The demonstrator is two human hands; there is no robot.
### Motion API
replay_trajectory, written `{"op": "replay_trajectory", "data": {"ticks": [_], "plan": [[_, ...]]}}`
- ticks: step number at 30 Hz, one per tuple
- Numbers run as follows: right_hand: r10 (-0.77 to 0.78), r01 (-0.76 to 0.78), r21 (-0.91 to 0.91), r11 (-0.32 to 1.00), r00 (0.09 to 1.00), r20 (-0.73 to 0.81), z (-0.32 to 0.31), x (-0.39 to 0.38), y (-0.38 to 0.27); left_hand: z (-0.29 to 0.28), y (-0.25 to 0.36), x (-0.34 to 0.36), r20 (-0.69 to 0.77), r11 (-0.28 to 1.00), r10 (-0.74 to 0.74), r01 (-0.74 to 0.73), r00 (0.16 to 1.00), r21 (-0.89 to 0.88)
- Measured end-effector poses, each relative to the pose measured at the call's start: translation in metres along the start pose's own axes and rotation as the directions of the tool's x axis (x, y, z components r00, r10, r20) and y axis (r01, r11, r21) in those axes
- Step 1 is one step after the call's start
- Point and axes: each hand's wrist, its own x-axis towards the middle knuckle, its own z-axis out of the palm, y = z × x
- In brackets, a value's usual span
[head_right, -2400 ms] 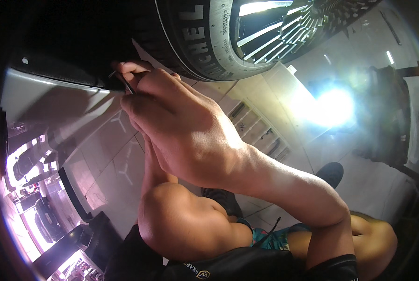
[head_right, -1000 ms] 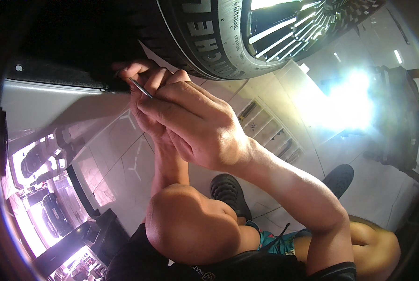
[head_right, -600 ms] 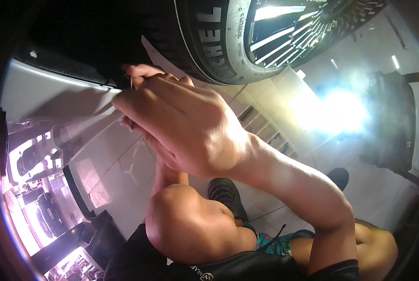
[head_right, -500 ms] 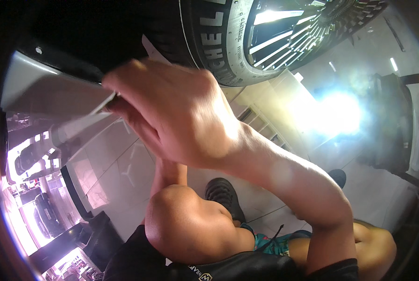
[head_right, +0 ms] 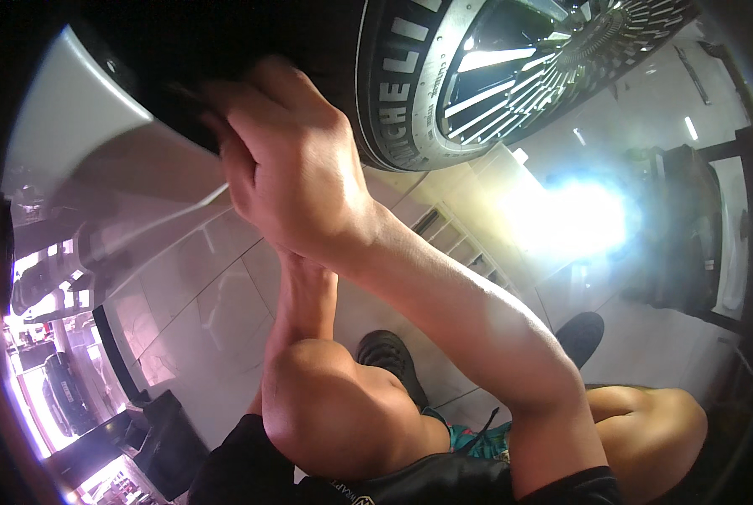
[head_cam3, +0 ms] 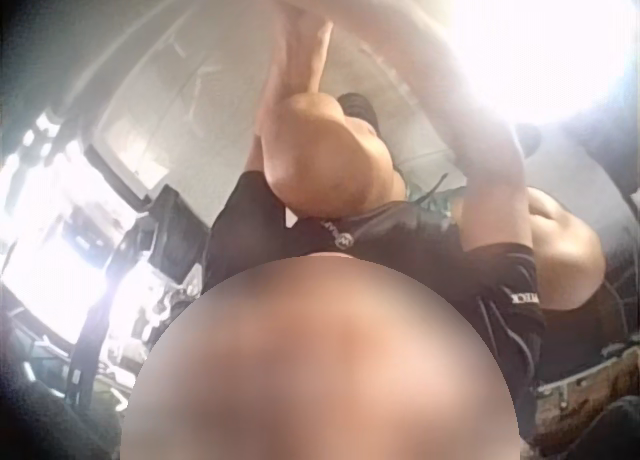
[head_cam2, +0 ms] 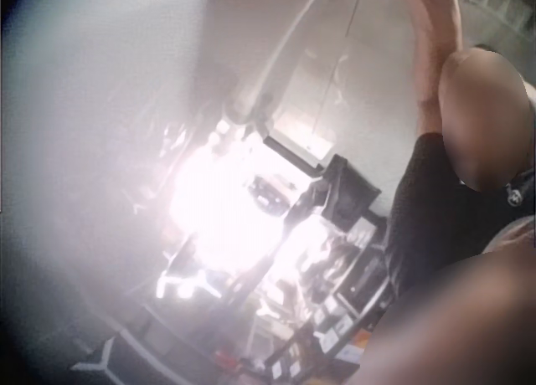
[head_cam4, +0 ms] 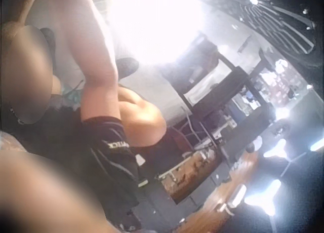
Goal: The person applies a transparent protective film to the lower side of a white car's wheel arch. They smooth the film by hand, then use a metal squeegee tool to press it firmly and remove air bubbles along the curved edge.
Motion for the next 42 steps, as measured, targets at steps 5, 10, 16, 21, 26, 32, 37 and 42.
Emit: {"op": "replay_trajectory", "data": {"ticks": [5,10,16,21,26,32,37,42], "plan": [[0.006,-0.008,-0.062,0.998,1.000,-0.028,-0.002,-0.005,-0.003,0.003,-0.005,0.006,0.262,0.998,0.016,-0.031,0.965,0.054],[0.136,-0.132,0.044,0.990,0.985,-0.105,0.002,-0.006,-0.002,-0.008,-0.006,0.006,0.294,1.000,0.003,-0.007,0.956,0.012],[0.152,-0.153,-0.091,0.984,0.988,-0.021,0.006,-0.010,-0.001,-0.028,-0.002,0.009,0.360,0.998,0.006,-0.029,0.933,0.057],[0.066,-0.054,-0.071,0.996,0.983,0.169,0.001,-0.009,0.000,-0.040,-0.001,0.008,0.308,0.935,0.094,-0.190,0.947,0.300],[0.174,-0.095,-0.256,0.962,0.936,0.307,-0.002,-0.014,-0.016,-0.043,0.000,0.002,0.295,0.955,0.063,-0.144,0.953,0.260],[0.253,-0.104,-0.370,0.923,0.888,0.383,-0.003,-0.009,-0.021,-0.042,0.000,0.000,0.297,0.972,0.035,-0.102,0.954,0.212],[0.239,-0.045,-0.393,0.918,0.857,0.458,-0.007,-0.002,-0.018,-0.043,-0.001,-0.002,0.288,0.982,0.013,-0.066,0.957,0.175],[0.375,-0.105,-0.431,0.896,0.698,0.611,-0.014,0.006,-0.021,-0.041,0.000,-0.005,0.283,0.991,-0.020,-0.019,0.959,0.135]]}}
